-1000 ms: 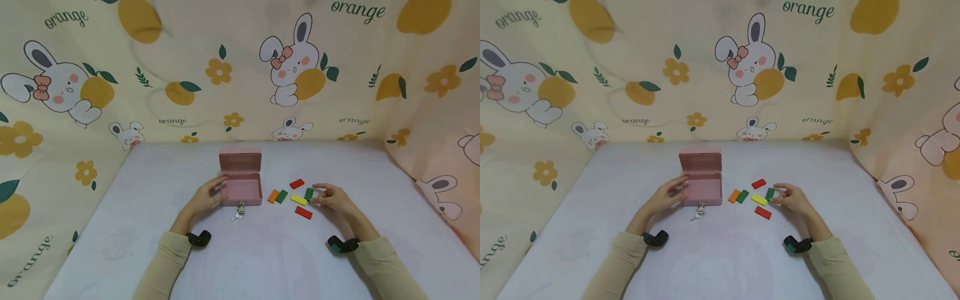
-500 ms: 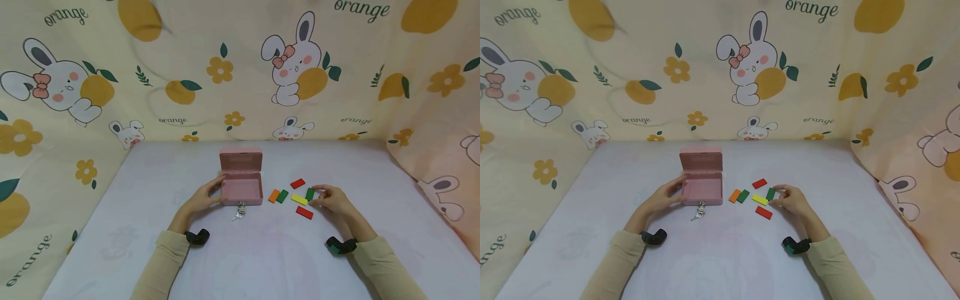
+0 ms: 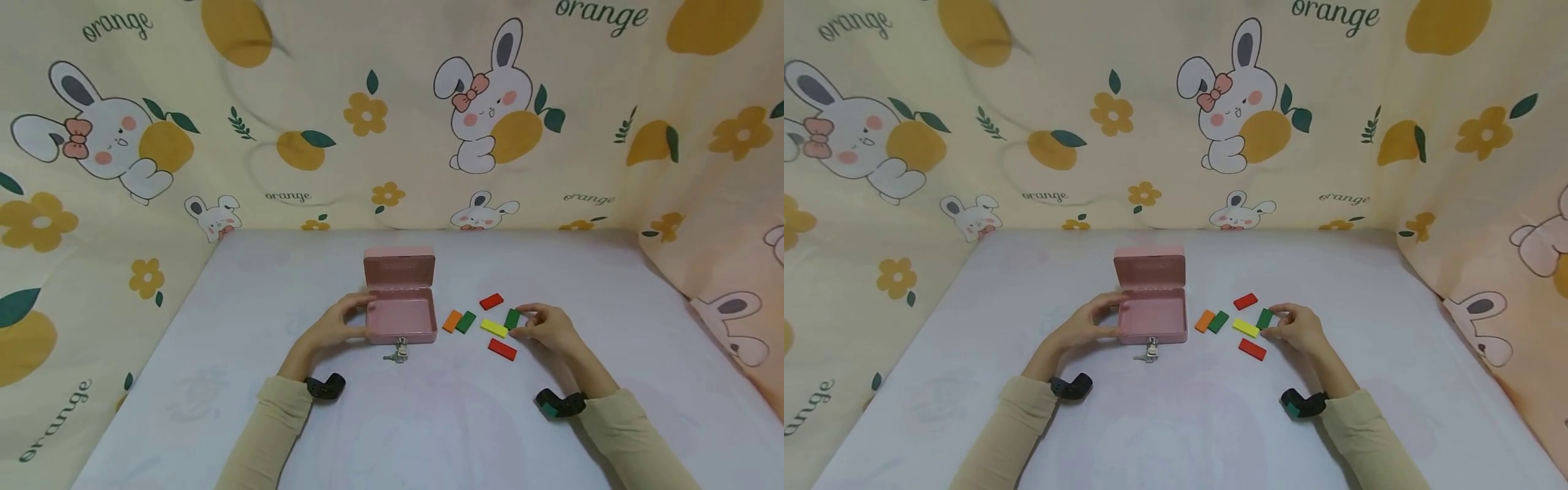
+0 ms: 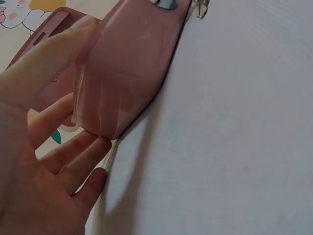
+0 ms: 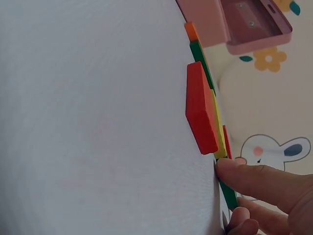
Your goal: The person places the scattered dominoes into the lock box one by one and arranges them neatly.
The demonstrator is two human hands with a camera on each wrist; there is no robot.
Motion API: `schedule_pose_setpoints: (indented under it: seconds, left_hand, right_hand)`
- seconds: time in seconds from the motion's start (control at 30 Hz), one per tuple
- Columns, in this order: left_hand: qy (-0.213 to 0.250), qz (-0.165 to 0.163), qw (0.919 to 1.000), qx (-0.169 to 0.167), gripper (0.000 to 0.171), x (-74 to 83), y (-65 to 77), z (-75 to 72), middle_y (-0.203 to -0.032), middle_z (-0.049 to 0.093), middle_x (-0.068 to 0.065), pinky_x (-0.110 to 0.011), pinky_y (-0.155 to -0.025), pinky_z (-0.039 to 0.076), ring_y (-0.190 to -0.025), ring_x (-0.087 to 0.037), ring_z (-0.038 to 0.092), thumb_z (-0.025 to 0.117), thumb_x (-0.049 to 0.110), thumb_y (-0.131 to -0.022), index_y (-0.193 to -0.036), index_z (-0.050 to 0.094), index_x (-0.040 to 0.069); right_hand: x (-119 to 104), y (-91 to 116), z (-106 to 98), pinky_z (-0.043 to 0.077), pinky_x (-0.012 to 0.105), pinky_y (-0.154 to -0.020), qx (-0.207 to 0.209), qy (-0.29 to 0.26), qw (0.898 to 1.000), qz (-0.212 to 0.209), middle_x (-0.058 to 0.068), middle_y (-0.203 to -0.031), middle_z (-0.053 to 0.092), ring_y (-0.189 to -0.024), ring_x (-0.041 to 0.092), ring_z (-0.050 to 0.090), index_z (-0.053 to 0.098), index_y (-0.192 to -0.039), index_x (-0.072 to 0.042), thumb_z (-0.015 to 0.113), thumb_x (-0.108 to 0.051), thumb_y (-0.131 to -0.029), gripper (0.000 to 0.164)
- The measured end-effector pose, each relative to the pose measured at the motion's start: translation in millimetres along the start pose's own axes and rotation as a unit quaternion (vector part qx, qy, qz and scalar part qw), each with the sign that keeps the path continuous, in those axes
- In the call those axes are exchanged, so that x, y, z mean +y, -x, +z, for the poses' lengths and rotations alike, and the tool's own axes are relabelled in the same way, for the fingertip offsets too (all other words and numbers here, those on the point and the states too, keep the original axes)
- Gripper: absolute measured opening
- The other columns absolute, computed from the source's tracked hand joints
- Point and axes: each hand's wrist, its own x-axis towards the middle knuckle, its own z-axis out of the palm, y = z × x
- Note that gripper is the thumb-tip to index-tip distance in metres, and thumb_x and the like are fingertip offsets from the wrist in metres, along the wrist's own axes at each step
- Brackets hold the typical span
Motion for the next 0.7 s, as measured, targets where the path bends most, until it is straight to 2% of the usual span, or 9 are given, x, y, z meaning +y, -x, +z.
schedule_pose_setpoints:
  seconds: [0.13,0.4,0.6,0.7]
  left_hand:
    - [0.011,-0.002,0.9999,-0.008,0.069,-1.8,0.1,0.1,-0.162,0.021,-0.013,-0.054,-0.122,0.022,-0.151,-0.036,0.02,0.078,0.016,-0.081,-0.142,0.047,0.01]
    - [0.006,-0.015,0.9996,-0.021,0.07,3.2,3.1,-1.6,-0.162,0.021,-0.014,-0.056,-0.116,0.033,-0.143,-0.038,0.036,0.076,0.021,-0.083,-0.145,0.043,0.012]
    - [-0.003,-0.022,0.9993,-0.029,0.069,4.9,3.2,-1.6,-0.161,0.025,-0.013,-0.054,-0.118,0.031,-0.144,-0.037,0.036,0.073,0.022,-0.085,-0.146,0.041,0.013]
    - [-0.008,-0.015,0.9993,-0.032,0.066,4.6,3.0,-1.1,-0.158,0.031,-0.015,-0.054,-0.119,0.03,-0.143,-0.037,0.038,0.071,0.019,-0.087,-0.146,0.041,0.011]
  right_hand:
    - [0.2,1.3,-0.9,0.038,0.021,-0.055,0.002,0.001,1.0,-0.004,-0.004,-0.069,0.051,-0.064,0.011,0.045,0.052,-0.132,0.003,0.074,-0.02,-0.084,0.057]
    - [-2.4,2.2,-2.7,0.039,0.021,-0.054,-0.007,-0.004,1.0,-0.011,-0.004,-0.069,0.052,-0.063,0.011,0.045,0.053,-0.132,0.003,0.074,-0.02,-0.085,0.057]
    - [-1.0,0.7,-3.9,0.038,0.021,-0.057,-0.005,-0.006,1.0,-0.02,-0.004,-0.071,0.052,-0.068,0.01,0.046,0.052,-0.133,0.002,0.074,-0.022,-0.084,0.058]
    - [-1.4,1.1,-3.4,0.038,0.02,-0.058,-0.004,-0.008,1.0,-0.02,-0.004,-0.072,0.052,-0.072,0.01,0.045,0.052,-0.133,0.002,0.074,-0.022,-0.084,0.058]
